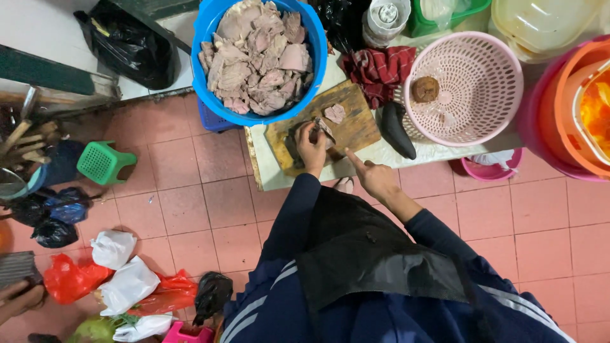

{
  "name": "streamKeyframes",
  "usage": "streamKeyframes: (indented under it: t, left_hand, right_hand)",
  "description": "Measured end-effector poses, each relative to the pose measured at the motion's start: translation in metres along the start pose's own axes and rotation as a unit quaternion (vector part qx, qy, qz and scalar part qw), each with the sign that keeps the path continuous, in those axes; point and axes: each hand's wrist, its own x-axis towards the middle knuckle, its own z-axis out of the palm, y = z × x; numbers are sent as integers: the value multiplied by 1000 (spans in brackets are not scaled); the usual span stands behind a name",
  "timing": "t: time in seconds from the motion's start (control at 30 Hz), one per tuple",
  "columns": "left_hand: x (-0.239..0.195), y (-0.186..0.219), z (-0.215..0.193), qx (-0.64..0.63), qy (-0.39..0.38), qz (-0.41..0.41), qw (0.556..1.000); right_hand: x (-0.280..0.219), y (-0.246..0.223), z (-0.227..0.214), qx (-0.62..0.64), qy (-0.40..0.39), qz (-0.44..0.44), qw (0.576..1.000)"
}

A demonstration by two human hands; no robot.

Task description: Slicing cooked meat on a wooden cutting board using a knife.

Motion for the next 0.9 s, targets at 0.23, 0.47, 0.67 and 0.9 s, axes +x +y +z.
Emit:
streamKeyframes:
  t: [0.23, 0.47, 0.67, 0.9]
  left_hand:
    - [3, -27, 19, 43, 67, 66, 995]
    - [8, -14, 11, 50, 64, 71, 994]
    - [8, -5, 4, 37, 48, 87, 994]
    - [11, -11, 9, 53, 78, 146, 985]
  right_hand:
    - [14, -3, 2, -56, 23, 0, 998]
    - [55, -2, 12, 25, -50, -4, 998]
    - [94, -11, -1, 104, -97, -1, 990]
    - [34, 7, 5, 139, -103, 39, 984]
